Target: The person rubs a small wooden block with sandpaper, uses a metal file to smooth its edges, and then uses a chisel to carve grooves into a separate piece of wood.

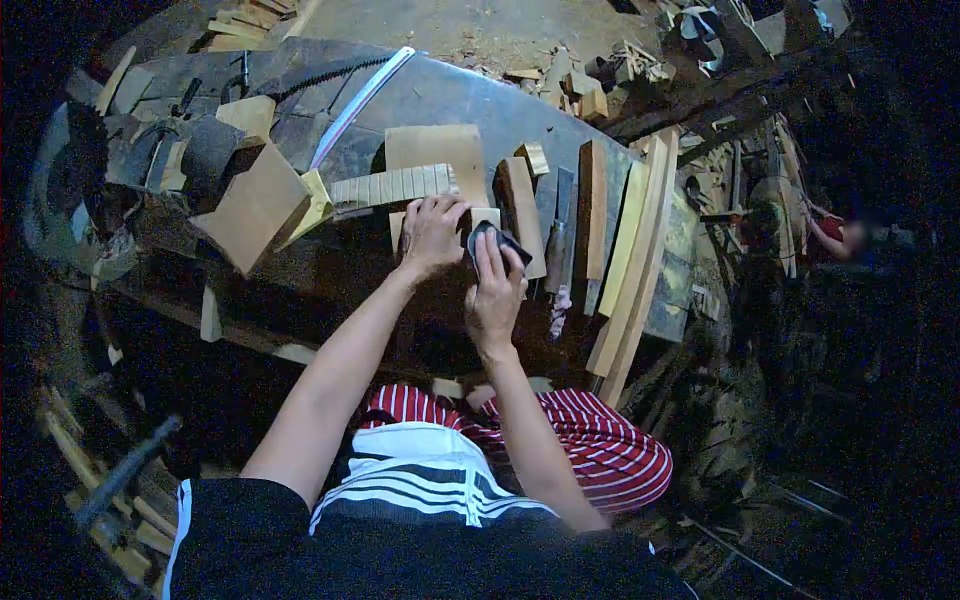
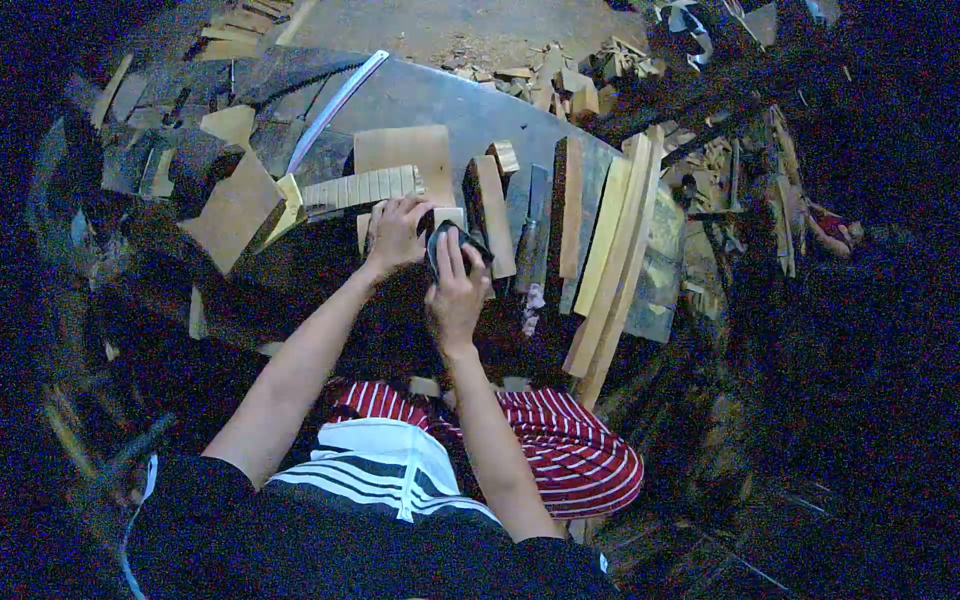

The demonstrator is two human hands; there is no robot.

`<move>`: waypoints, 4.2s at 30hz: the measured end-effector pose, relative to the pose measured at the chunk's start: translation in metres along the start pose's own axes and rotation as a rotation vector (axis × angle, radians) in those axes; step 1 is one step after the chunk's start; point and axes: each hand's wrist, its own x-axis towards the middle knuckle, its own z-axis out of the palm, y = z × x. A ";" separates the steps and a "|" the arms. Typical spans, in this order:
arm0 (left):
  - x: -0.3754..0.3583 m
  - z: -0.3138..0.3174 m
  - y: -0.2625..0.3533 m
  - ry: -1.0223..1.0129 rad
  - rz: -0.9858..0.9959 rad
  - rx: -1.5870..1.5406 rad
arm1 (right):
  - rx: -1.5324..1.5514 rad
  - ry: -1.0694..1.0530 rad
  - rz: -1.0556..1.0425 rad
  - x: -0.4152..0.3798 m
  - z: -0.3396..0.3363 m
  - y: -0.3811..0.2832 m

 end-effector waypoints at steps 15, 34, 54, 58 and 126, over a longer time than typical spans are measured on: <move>-0.002 -0.002 0.004 0.033 -0.014 -0.031 | -0.012 -0.015 -0.015 -0.010 -0.001 -0.004; -0.002 0.002 0.000 0.003 -0.005 0.018 | 0.006 0.012 -0.024 0.037 0.019 0.004; -0.003 -0.007 0.005 0.035 0.034 -0.006 | 0.080 -0.038 -0.013 -0.018 0.001 -0.010; -0.002 -0.003 0.003 0.021 0.041 0.001 | 0.100 0.010 -0.003 0.014 0.008 -0.002; 0.006 0.001 0.004 -0.004 -0.018 0.021 | 0.087 0.057 0.001 0.029 0.000 -0.011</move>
